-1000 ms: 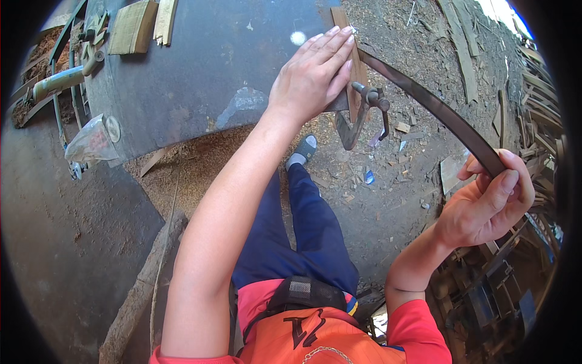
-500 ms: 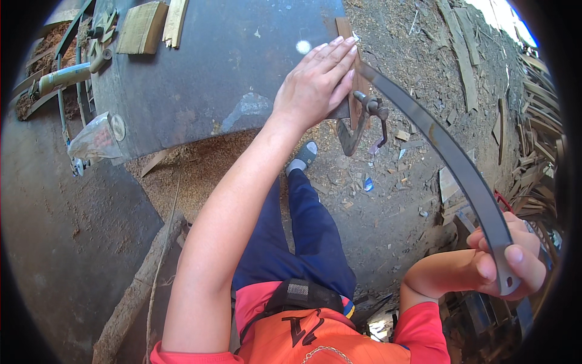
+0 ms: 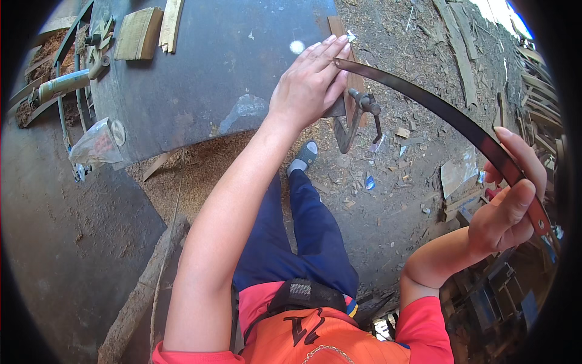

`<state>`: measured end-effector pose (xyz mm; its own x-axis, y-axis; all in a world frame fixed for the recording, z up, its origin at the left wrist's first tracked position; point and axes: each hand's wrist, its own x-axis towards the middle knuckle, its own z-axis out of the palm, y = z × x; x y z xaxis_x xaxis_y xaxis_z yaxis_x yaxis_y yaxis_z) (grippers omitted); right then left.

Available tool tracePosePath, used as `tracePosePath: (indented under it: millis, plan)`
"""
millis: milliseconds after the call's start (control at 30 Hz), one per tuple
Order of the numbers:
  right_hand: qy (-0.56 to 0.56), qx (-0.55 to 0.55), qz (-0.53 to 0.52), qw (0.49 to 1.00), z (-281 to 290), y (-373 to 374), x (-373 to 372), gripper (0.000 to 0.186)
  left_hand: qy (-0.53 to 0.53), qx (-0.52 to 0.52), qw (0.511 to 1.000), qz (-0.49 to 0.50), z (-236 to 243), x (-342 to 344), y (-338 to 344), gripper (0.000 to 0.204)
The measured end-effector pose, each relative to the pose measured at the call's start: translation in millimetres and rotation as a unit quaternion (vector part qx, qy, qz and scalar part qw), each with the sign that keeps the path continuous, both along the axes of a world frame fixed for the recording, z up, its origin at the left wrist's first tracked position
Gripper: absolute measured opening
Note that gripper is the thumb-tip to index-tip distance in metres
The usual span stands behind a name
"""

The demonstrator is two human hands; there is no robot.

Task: Cutting a small piece of wood with a coping saw after securing it with a C-clamp.

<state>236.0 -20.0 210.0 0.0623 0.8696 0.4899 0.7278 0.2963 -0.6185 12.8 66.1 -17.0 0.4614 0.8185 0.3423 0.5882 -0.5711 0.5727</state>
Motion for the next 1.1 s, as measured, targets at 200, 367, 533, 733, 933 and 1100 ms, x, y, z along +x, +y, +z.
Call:
tracePosePath:
  millis: [200,367,533,733,933,1100]
  plan:
    - [-0.085,0.058,-0.167,0.98,-11.2,-26.7,18.5,0.041,-0.002,0.01,1.0,0.005,0.5,2.3,-0.5,0.045]
    - [-0.079,0.037,-0.225,0.97,-15.0,-23.2,-2.3,0.039,-0.01,0.015,1.0,0.013,-0.8,2.8,0.1,0.044]
    - [-0.097,-0.001,-0.06,0.993,-7.9,-21.8,-7.9,0.036,-0.014,0.018,1.0,0.007,-0.2,2.5,1.0,0.044]
    - [-0.117,-0.003,-0.029,0.993,-7.1,-20.1,-14.0,0.031,-0.015,0.013,1.0,0.01,-0.5,2.3,0.4,0.045]
    - [-0.135,-0.023,-0.066,0.988,-4.0,-23.1,-14.3,0.034,-0.016,0.012,1.0,0.012,-2.2,1.6,-0.3,0.044]
    - [-0.129,-0.033,-0.153,0.979,-8.6,-27.2,-15.0,0.042,-0.016,0.016,1.0,0.015,-2.2,2.7,-0.4,0.043]
